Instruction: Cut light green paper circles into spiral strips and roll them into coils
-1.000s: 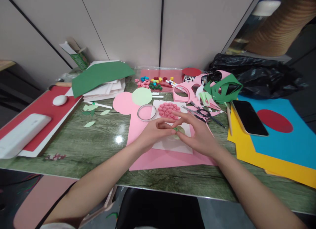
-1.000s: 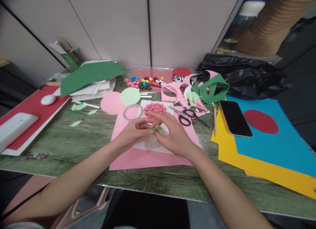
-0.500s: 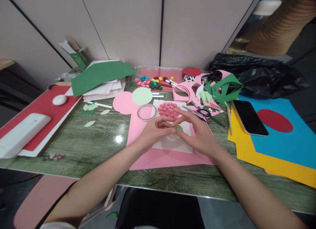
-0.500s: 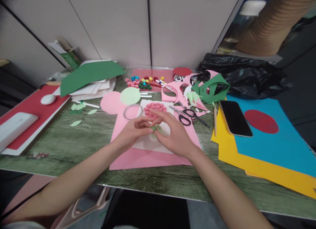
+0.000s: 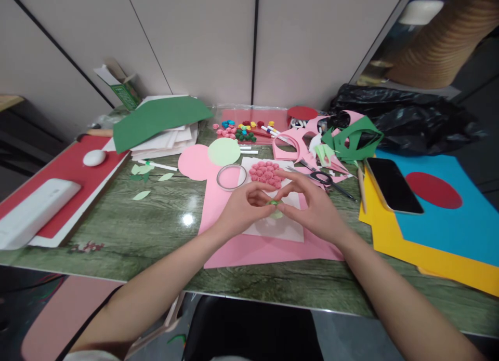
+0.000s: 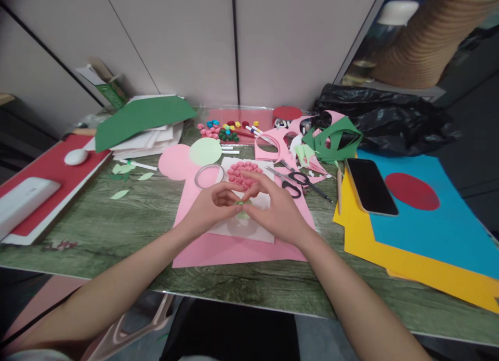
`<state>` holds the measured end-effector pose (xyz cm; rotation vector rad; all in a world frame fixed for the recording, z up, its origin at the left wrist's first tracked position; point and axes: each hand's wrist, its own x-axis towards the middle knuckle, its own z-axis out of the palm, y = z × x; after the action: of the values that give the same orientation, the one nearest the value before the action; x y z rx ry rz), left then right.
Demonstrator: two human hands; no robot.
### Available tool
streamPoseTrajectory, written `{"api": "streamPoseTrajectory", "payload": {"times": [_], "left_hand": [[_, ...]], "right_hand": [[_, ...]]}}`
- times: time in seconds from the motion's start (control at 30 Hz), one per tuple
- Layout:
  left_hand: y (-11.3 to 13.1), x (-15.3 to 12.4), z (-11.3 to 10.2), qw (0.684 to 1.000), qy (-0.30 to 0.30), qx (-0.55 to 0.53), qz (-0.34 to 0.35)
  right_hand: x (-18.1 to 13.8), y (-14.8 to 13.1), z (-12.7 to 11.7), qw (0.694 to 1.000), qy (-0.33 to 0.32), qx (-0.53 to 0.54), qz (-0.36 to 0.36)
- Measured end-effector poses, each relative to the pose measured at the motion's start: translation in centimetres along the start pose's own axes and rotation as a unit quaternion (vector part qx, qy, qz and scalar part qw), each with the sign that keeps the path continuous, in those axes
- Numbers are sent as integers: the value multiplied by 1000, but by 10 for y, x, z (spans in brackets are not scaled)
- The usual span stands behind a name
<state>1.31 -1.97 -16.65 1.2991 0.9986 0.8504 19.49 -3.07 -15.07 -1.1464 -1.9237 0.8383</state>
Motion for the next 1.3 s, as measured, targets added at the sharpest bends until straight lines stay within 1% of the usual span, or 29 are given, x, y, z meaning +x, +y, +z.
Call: {"api": "streamPoseTrajectory", "payload": {"times": [0.1,0.23,0.3,0.37,0.43,0.53,0.6,0.7,0.87,1.13,1.3], "left_hand": [[0,-2,1,998,15,48,43],[1,-4,2,991,34,108,71],[1,-5,2,989,38,118,76],[0,-4,1,992,36,97,70],[-2,-3,0,997,29,48,51],[-5,0,-1,999,22,-26,25],[-5,0,-1,998,26,-46,21],[-5,-1,0,998,40,-20,32],[-3,-5,2,995,60,58,59],[-4,-5,4,992,90,68,65],[-3,-4,3,985,116,109,69]], "right_hand": [[1,-2,1,1000,4,-27,-11],[2,-3,0,999,1,-44,-22],[2,-2,0,999,-3,-49,-22],[1,0,0,999,0,-50,-18],[1,3,2,1000,4,-24,-11],[1,8,4,998,7,67,1],[1,8,5,992,8,123,10],[2,6,6,986,10,166,29],[2,2,5,980,9,190,62],[3,1,8,973,19,214,88],[3,-1,8,964,20,235,120]]}}
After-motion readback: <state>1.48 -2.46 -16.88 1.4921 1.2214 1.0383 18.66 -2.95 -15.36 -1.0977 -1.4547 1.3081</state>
